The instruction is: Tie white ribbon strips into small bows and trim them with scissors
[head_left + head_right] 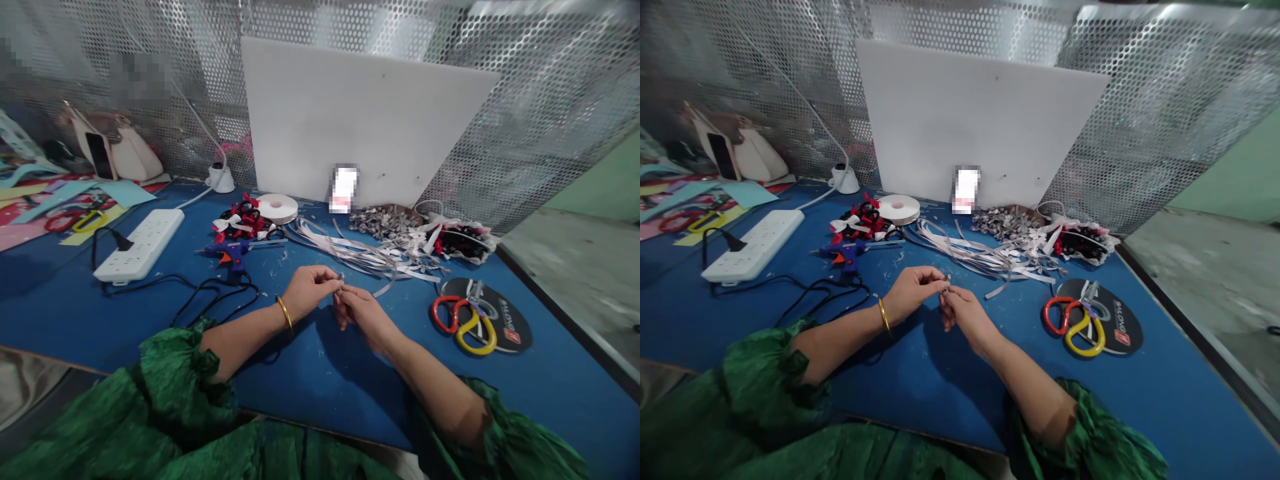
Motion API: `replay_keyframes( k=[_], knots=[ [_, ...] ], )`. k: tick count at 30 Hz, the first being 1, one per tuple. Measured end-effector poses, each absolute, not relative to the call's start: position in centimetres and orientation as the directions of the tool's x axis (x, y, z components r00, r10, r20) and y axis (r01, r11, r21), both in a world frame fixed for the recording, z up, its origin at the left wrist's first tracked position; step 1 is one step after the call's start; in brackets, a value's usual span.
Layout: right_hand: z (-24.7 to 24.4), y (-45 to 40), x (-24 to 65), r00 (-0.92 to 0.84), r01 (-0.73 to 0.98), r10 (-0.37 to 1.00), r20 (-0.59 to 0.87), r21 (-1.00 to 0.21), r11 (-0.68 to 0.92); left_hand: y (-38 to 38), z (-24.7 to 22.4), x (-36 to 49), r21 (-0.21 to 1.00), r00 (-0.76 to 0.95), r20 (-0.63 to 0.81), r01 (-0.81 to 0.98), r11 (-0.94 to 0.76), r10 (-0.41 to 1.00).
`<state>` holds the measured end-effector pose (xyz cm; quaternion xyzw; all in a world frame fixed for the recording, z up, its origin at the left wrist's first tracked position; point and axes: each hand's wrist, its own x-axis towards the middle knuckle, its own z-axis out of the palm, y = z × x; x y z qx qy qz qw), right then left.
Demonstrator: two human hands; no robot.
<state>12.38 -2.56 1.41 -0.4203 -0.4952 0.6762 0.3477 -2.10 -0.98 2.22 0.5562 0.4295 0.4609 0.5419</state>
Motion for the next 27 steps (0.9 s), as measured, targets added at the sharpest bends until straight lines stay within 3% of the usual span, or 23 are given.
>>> replay_keyframes(
  k=[3,6,8,10,12,14,20,27],
  knots=[
    [1.1,-2.5,12.4,-0.44,0.016,0.883,-0.164,-0.984,-0.175,-1.0,2.3,-2.1,0.999,0.164,0.022,-0.047,-0.015,0.986],
    [0.8,-2.4,12.6,-0.447,0.287,0.894,-0.019,-0.95,0.124,-0.9,2.5,-2.2,0.984,0.129,-0.11,-0.129,0.126,0.986],
    [0.5,-2.5,12.6,-0.441,0.503,0.887,0.139,-0.78,0.372,-0.9,2.6,-2.2,0.942,0.146,-0.241,-0.201,0.267,0.959],
    [0.4,-2.9,12.5,-0.453,0.647,0.851,0.265,-0.56,0.518,-0.9,2.5,-2.3,0.891,0.175,-0.339,-0.255,0.375,0.924],
    [0.3,-3.3,12.3,-0.47,0.711,0.827,0.307,-0.423,0.561,-0.8,2.5,-2.4,0.853,0.193,-0.4,-0.28,0.441,0.896],
    [0.3,-3.6,12.2,-0.473,0.725,0.823,0.315,-0.392,0.567,-0.8,2.4,-2.3,0.831,0.199,-0.431,-0.292,0.473,0.88],
    [-0.2,-3.3,12.0,-0.439,0.601,0.845,0.306,-0.6,0.529,-0.7,2.4,-2.5,0.812,0.221,-0.454,-0.295,0.503,0.863],
    [-0.1,-2.3,12.8,-0.323,0.358,0.941,0.097,-0.908,0.216,-0.1,3.0,-3.2,0.925,0.321,-0.224,-0.228,0.304,0.92]
  ],
)
